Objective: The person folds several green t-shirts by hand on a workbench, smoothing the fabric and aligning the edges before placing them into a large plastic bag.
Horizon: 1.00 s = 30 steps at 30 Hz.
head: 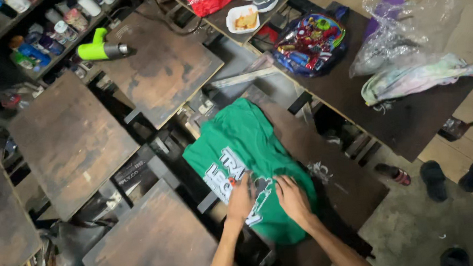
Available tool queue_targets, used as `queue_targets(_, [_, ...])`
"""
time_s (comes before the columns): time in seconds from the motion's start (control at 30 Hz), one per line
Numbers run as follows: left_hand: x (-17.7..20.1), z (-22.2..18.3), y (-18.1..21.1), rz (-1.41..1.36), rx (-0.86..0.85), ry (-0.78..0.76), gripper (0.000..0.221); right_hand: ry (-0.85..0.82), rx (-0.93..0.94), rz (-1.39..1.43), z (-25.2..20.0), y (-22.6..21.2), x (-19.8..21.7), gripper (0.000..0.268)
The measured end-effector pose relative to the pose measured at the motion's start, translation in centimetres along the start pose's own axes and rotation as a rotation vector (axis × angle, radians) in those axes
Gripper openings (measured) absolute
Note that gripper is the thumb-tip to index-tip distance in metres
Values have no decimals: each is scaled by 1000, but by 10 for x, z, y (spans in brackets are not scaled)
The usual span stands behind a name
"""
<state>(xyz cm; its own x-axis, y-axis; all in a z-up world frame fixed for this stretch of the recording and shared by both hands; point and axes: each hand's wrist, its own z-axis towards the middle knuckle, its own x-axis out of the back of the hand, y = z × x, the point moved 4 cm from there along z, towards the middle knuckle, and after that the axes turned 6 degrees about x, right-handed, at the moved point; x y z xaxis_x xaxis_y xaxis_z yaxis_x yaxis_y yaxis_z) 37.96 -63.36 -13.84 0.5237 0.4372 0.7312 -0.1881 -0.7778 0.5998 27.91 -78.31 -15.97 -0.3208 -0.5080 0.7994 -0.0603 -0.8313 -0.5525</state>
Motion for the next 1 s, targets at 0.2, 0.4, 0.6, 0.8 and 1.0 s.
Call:
queue_targets(0.2, [-6, 120, 45, 267, -306, 61, 62, 85, -383, -544, 9, 57, 6, 74])
queue_targets(0.4, [-35, 217, 27, 178, -248, -103, 101, 160, -381, -436, 17, 43, 24, 42])
queue_targets(0.6, [-19, 234, 43, 262, -323, -25, 78, 269, -397, -277, 33, 68, 28, 44])
queue_targets(0.8, [-4, 226, 27, 120, -358, 57, 44, 266, -219, -203, 34, 50, 43, 15])
queue_targets(1.0, [26, 199, 8, 180, -432, -9, 43, 180, -195, -263, 21, 35, 40, 13])
